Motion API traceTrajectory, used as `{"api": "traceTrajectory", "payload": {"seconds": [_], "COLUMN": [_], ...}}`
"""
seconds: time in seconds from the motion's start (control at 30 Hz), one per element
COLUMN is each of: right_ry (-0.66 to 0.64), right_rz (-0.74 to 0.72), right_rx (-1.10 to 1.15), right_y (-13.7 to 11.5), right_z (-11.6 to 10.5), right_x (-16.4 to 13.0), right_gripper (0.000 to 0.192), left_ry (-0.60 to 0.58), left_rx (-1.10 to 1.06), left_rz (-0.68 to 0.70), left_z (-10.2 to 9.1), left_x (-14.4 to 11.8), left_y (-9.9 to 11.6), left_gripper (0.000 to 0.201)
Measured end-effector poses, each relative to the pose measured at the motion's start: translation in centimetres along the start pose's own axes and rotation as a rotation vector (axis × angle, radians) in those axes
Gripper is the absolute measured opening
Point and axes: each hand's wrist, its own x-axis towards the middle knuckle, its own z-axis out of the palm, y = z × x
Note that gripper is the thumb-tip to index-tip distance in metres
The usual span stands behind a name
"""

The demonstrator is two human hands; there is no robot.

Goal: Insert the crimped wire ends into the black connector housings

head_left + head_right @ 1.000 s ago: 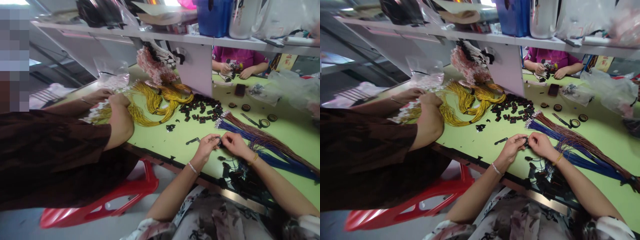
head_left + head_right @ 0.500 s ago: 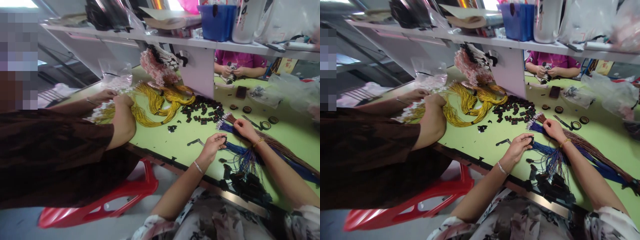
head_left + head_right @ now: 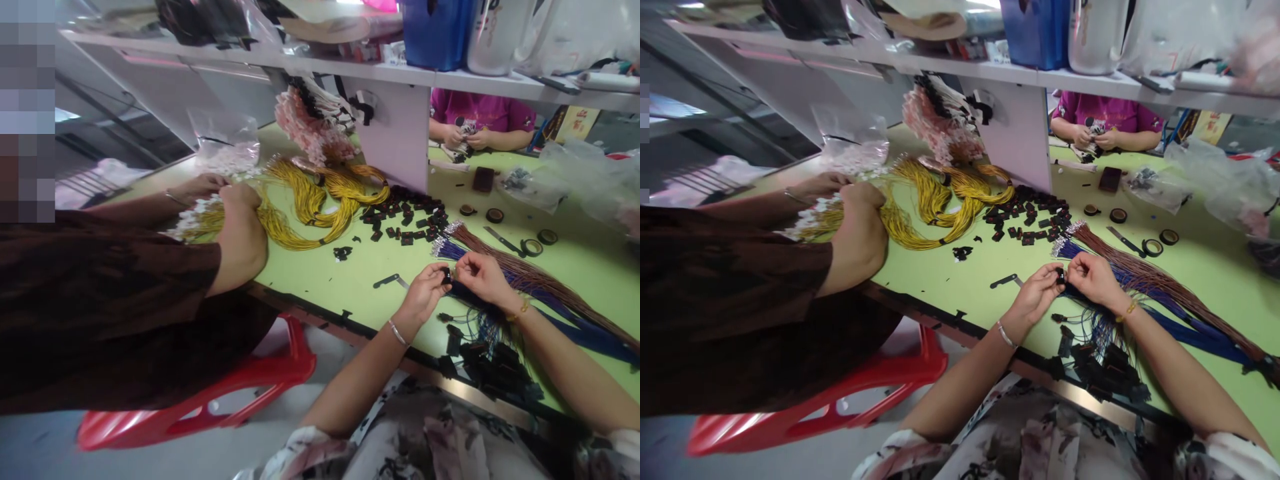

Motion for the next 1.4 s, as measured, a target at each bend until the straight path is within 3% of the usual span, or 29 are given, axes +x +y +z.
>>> {"api": "traceTrajectory", "payload": {"seconds": [0.47, 0.83, 1.1, 1.23, 1.3, 1.4], "right_ry": [0.018, -0.014, 0.022, -0.096, -0.024, 0.118], "right_rz": [0.014, -0.085, -0.043, -0.041, 0.031, 0.252], "right_rx": [-0.215, -0.219, -0.312, -0.218, -0.228, -0.479], "right_y": [-0.3, 0.3, 0.1, 0.9, 2.4, 5.5], "right_z": [0.9, 1.3, 2.2, 0.4, -1.0, -2.6], "right_x": [-1.4, -1.7, -2.1, -0.3, 1.5, 4.5], "right_gripper": [0.008, 0.012, 0.015, 0.017, 0.02, 0.017], "left_ry": [0.014, 0.11, 0.167, 0.156, 0.154, 0.133], "left_rx": [0.038, 0.172, 0.237, 0.255, 0.258, 0.282], "left_rz": [-0.013, 0.022, 0.074, 0.072, 0.072, 0.075], "left_z": [-0.1, 0.3, 0.5, 0.4, 0.5, 0.7], "left_x": [-0.1, -0.5, -0.2, -0.1, -0.2, -0.5], "left_y": [0.0, -0.6, -1.0, -1.0, -0.9, -0.8], "left_gripper": [0.022, 0.033, 0.035, 0.036, 0.035, 0.036]}}
